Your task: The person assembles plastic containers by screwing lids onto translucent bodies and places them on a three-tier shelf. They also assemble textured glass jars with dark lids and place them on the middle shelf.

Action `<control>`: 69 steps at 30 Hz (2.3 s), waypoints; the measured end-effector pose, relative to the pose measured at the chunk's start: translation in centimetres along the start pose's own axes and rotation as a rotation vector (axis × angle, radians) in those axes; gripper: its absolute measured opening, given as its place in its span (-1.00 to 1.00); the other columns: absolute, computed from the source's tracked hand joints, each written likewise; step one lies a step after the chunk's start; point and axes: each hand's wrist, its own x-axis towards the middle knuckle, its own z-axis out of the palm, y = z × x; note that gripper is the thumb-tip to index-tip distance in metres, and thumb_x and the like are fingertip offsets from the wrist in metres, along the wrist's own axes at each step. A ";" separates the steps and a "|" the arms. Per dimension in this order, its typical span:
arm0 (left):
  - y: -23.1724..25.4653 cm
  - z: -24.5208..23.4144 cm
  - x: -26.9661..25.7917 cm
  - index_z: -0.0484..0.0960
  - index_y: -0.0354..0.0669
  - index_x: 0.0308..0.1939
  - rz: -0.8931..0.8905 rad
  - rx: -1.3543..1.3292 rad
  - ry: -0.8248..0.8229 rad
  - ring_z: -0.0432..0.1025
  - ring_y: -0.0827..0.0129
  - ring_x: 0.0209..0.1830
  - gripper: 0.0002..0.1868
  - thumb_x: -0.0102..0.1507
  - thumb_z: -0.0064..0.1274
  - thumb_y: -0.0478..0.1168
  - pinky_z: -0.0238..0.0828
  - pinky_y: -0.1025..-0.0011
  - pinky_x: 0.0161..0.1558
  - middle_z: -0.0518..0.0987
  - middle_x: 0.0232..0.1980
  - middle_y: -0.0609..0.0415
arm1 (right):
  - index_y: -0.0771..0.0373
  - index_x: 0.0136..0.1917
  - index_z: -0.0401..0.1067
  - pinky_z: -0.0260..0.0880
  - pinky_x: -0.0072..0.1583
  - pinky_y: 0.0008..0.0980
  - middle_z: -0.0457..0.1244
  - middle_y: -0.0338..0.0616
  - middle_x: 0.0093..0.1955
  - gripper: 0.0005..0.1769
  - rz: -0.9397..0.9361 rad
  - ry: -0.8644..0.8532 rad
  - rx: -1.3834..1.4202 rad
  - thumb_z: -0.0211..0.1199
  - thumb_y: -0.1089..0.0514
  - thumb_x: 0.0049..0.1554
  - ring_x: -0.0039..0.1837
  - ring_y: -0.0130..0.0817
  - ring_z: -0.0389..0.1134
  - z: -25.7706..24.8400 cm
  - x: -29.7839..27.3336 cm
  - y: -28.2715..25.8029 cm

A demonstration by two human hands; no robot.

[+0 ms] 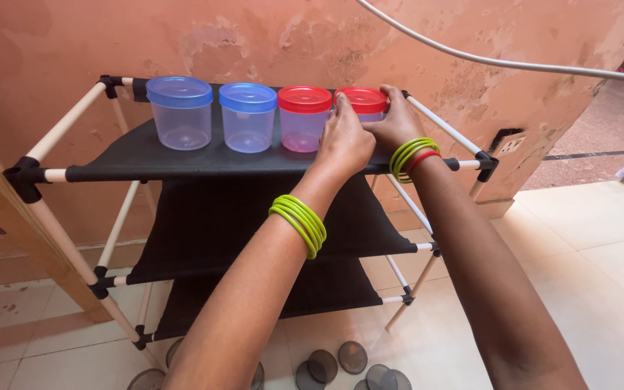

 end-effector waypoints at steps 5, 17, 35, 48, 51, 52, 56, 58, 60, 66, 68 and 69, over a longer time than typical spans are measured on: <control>-0.3 -0.4 -0.5 -0.06 -0.52 0.49 0.055 0.002 -0.013 0.23 -0.24 0.42 -0.10 0.14 0.00 -0.36 0.16 0.11 0.39 0.26 0.41 -0.53 | 0.35 0.54 0.07 0.31 0.34 -0.21 0.22 0.21 0.38 0.26 -0.025 0.003 -0.018 0.64 -0.12 -0.23 0.39 -0.07 0.29 -0.3 -0.5 -0.4; 0.1 -3.3 -5.9 0.12 -0.43 0.49 0.208 -0.184 0.062 0.46 -0.09 0.26 -0.23 0.17 -0.12 -0.42 0.34 0.16 0.28 0.59 0.17 -0.31 | 0.25 0.41 0.32 0.50 0.17 -0.27 0.32 0.04 0.28 -0.14 -0.140 0.081 0.048 0.56 0.03 -0.09 0.20 -0.20 0.43 -5.0 -7.3 -4.7; -5.1 -6.2 -28.2 0.07 -0.18 0.58 0.068 -0.786 -0.134 0.23 0.04 0.55 -0.23 0.28 -0.11 -0.46 0.30 0.22 0.41 0.23 0.56 -0.24 | 0.30 0.28 0.43 0.47 0.27 -0.42 0.31 -0.18 0.22 -0.58 -0.104 -0.096 0.616 0.28 0.38 0.14 0.28 -0.40 0.36 0.5 -30.4 -7.0; -17.4 -1.5 -42.2 0.13 -0.16 0.54 -0.352 -0.711 -0.195 0.22 0.13 0.54 -0.28 0.28 -0.11 -0.41 0.22 0.27 0.42 0.23 0.57 -0.11 | 0.33 0.27 0.46 0.48 0.17 -0.43 0.40 -0.08 0.13 -0.59 0.424 -0.325 0.821 0.30 0.31 0.13 0.16 -0.38 0.42 11.3 -45.1 2.5; -19.9 -0.1 -45.0 0.18 -0.20 0.51 -0.368 -0.761 -0.191 0.26 0.13 0.52 -0.33 0.29 -0.11 -0.41 0.24 0.26 0.41 0.28 0.55 -0.12 | 0.36 0.25 0.45 0.47 0.22 -0.43 0.39 -0.10 0.17 -0.59 0.399 -0.304 0.880 0.30 0.33 0.11 0.21 -0.39 0.42 13.9 -47.9 4.6; -20.8 0.2 -46.0 0.20 -0.21 0.50 -0.376 -0.736 -0.174 0.27 0.14 0.52 -0.34 0.29 -0.11 -0.41 0.25 0.26 0.41 0.30 0.54 -0.11 | 0.36 0.24 0.45 0.47 0.18 -0.42 0.39 -0.11 0.17 -0.59 0.457 -0.312 0.854 0.30 0.32 0.10 0.20 -0.40 0.42 14.4 -48.8 5.4; -23.7 0.4 -50.3 0.26 -0.19 0.47 -0.389 -0.602 -0.105 0.30 0.15 0.50 -0.36 0.28 -0.12 -0.43 0.25 0.27 0.41 0.34 0.51 -0.06 | 0.31 0.25 0.47 0.47 0.15 -0.40 0.39 -0.11 0.18 -0.57 0.593 -0.300 0.714 0.30 0.29 0.09 0.16 -0.35 0.43 15.8 -52.2 8.9; -24.8 0.0 -51.9 0.29 -0.15 0.46 -0.399 -0.490 -0.086 0.33 0.15 0.46 -0.37 0.26 -0.13 -0.44 0.30 0.26 0.38 0.37 0.48 -0.04 | 0.25 0.25 0.48 0.47 0.17 -0.38 0.40 -0.09 0.19 -0.56 0.610 -0.292 0.558 0.31 0.24 0.07 0.15 -0.30 0.45 16.1 -53.9 11.0; -25.7 -0.6 -53.4 0.35 -0.10 0.43 -0.422 -0.341 -0.079 0.40 0.15 0.41 -0.37 0.24 -0.14 -0.45 0.40 0.26 0.33 0.43 0.42 -0.02 | 0.17 0.25 0.51 0.47 0.17 -0.33 0.42 -0.08 0.18 -0.53 0.616 -0.309 0.339 0.33 0.19 0.04 0.15 -0.25 0.46 16.3 -55.5 12.9; -27.0 -1.7 -56.1 0.31 0.03 0.47 -0.363 0.008 -0.118 0.37 0.02 0.33 -0.32 0.25 -0.05 -0.43 0.41 0.16 0.24 0.33 0.36 -0.13 | 0.07 0.35 0.39 0.39 0.32 -0.16 0.26 0.07 0.36 -0.28 0.462 -0.335 -0.017 0.41 0.18 -0.11 0.32 0.02 0.34 16.9 -59.4 16.2; -27.4 -1.5 -56.6 0.29 0.03 0.45 -0.343 0.096 -0.114 0.33 -0.03 0.32 -0.28 0.21 0.02 -0.42 0.41 0.13 0.22 0.26 0.36 -0.16 | 0.01 0.41 0.28 0.29 0.38 -0.11 0.18 0.03 0.43 -0.14 0.443 -0.380 -0.107 0.47 0.15 -0.16 0.39 0.05 0.25 16.8 -59.9 16.0; -27.6 -1.4 -56.9 0.27 0.02 0.45 -0.334 0.142 -0.114 0.31 -0.05 0.31 -0.26 0.18 0.06 -0.42 0.41 0.12 0.21 0.23 0.36 -0.18 | -0.01 0.44 0.22 0.24 0.41 -0.08 0.14 0.01 0.46 -0.07 0.434 -0.403 -0.151 0.50 0.13 -0.18 0.42 0.06 0.20 16.8 -60.2 15.7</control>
